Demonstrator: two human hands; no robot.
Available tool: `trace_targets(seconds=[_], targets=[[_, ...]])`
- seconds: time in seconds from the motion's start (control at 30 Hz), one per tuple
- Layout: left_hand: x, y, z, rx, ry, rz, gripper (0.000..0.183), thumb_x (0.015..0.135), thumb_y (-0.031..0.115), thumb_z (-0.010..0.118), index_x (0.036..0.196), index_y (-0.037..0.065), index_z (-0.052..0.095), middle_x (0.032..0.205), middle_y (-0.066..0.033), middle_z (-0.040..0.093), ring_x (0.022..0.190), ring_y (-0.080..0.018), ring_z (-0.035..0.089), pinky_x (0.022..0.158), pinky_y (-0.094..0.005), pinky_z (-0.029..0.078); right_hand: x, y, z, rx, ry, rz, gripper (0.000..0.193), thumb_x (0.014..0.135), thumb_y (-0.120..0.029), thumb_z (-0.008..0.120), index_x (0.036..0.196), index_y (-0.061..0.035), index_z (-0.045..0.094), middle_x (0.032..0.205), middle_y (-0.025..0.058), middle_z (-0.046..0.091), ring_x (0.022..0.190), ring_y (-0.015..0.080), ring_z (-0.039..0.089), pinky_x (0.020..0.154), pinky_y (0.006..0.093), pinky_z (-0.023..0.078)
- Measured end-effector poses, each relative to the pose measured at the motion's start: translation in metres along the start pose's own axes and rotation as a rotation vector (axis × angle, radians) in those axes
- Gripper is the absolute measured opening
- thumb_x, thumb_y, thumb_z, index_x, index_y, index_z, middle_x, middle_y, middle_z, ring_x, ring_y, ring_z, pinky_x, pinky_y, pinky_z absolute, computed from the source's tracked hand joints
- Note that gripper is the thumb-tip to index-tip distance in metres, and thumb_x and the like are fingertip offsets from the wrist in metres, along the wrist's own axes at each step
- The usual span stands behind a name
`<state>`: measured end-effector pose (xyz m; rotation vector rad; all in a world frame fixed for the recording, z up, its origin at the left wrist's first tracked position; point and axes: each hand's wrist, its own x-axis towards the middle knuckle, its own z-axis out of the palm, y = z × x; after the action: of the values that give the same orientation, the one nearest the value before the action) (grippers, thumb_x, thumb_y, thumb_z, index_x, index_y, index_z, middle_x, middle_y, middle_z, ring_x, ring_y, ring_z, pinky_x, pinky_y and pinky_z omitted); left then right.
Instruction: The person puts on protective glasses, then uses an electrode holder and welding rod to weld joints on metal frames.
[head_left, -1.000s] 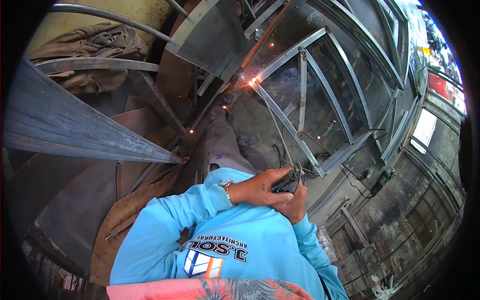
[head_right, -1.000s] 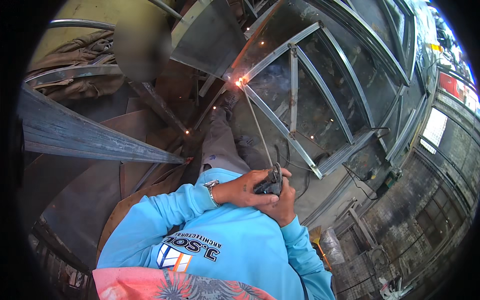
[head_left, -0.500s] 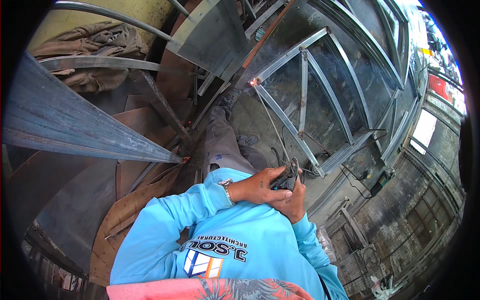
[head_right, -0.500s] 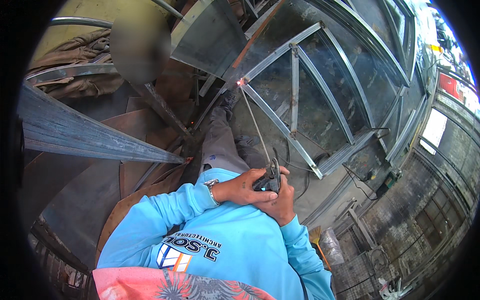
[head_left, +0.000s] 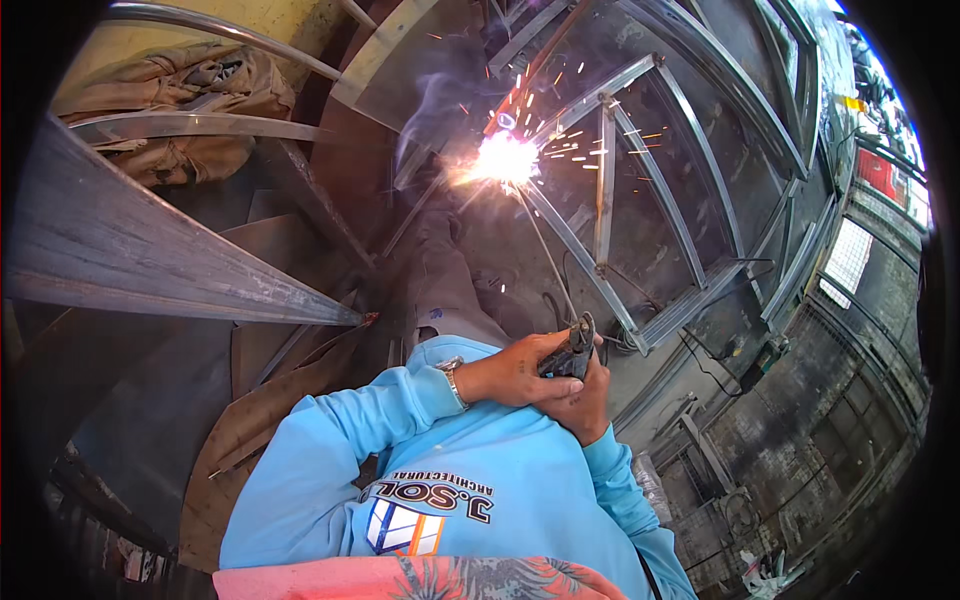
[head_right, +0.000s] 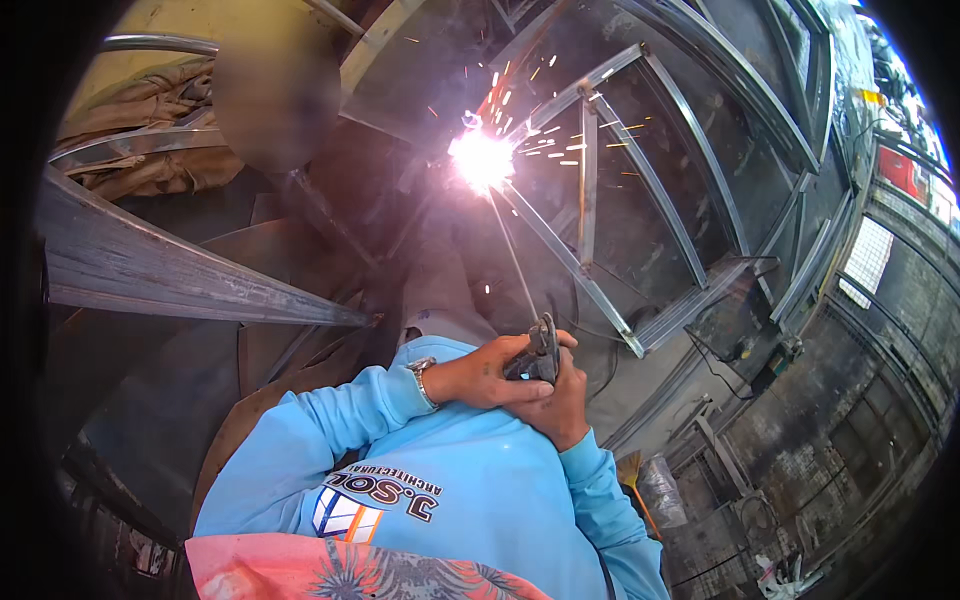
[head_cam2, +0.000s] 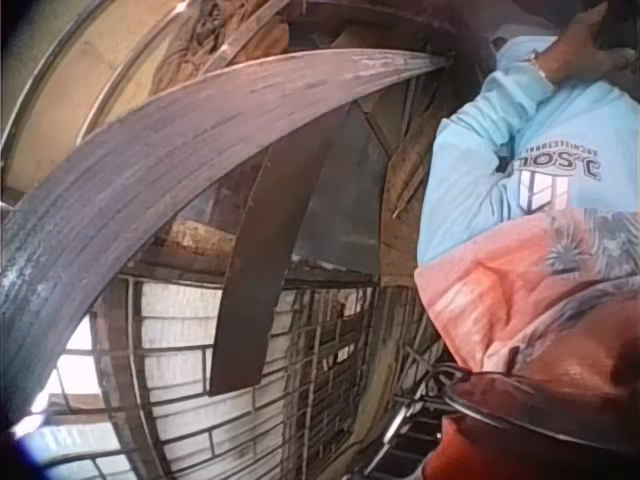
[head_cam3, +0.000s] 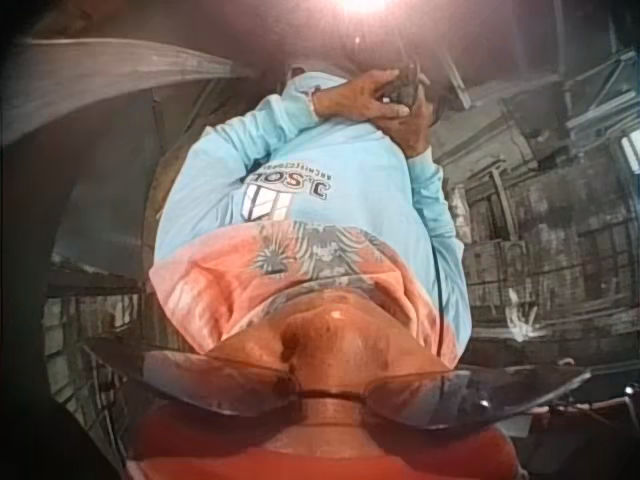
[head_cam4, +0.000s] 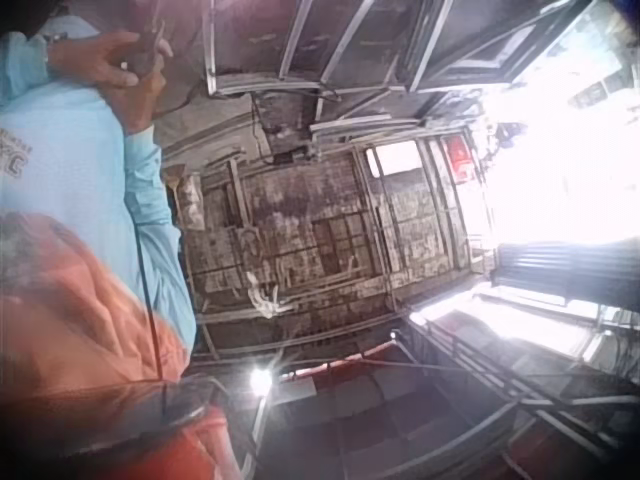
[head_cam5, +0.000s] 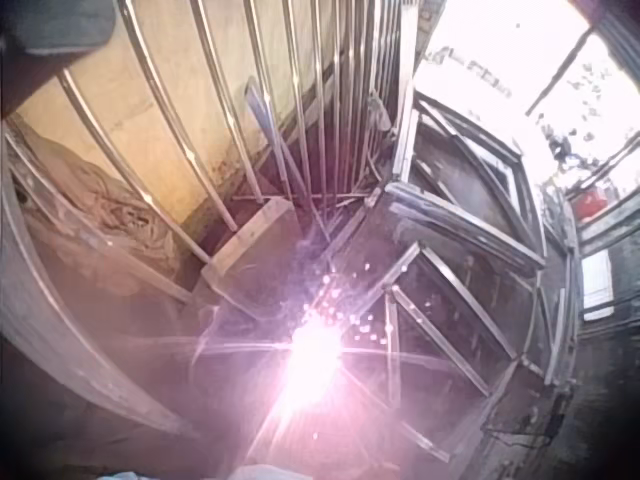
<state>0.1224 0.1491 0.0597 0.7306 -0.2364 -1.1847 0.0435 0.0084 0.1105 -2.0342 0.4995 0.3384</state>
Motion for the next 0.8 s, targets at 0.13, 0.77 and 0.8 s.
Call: trace_targets(seconds=[0.13,0.77,0.8], targets=[[0.001,0.005,-0.002,0.018,-0.02,-0.005,0.054,0.089,0.015,0.072,0.136,0.0,0.05,0.118,-0.0103,0.062,0.108,-0.0175,0.06,0.097,-0.0354,0.047,-0.001,-0.012,0.01,0.179,0.044,0.189,0.066,0.063,-0.027,0.09,0.116,-0.0032,0.059,0.089,0.0135,0.073,0.082,0.0289,0.075,0.07,0.037,0.06],[0.003,0.006,-0.003,0.145,-0.022,0.024,0.061,0.094,0.022,0.069,0.143,0.0,0.041,0.091,-0.0048,0.066,0.09,-0.0141,0.063,0.09,-0.034,0.049,-0.002,0.001,0.002,0.023,0.006,0.035,0.063,0.063,-0.023,0.089,0.112,-0.0005,0.058,0.085,0.01,0.072,0.078,0.0202,0.073,0.068,0.0336,0.057],[0.002,0.002,-0.003,0.145,-0.022,0.024,0.061,0.094,0.022,0.069,0.143,0.0,0.041,0.091,-0.0048,0.066,0.09,-0.0141,0.063,0.09,-0.034,0.049,-0.002,0.0,0.002,0.023,0.005,0.034,0.063,0.063,-0.023,0.089,0.112,-0.0005,0.058,0.085,0.01,0.072,0.078,0.0202,0.073,0.068,0.0336,0.057]])
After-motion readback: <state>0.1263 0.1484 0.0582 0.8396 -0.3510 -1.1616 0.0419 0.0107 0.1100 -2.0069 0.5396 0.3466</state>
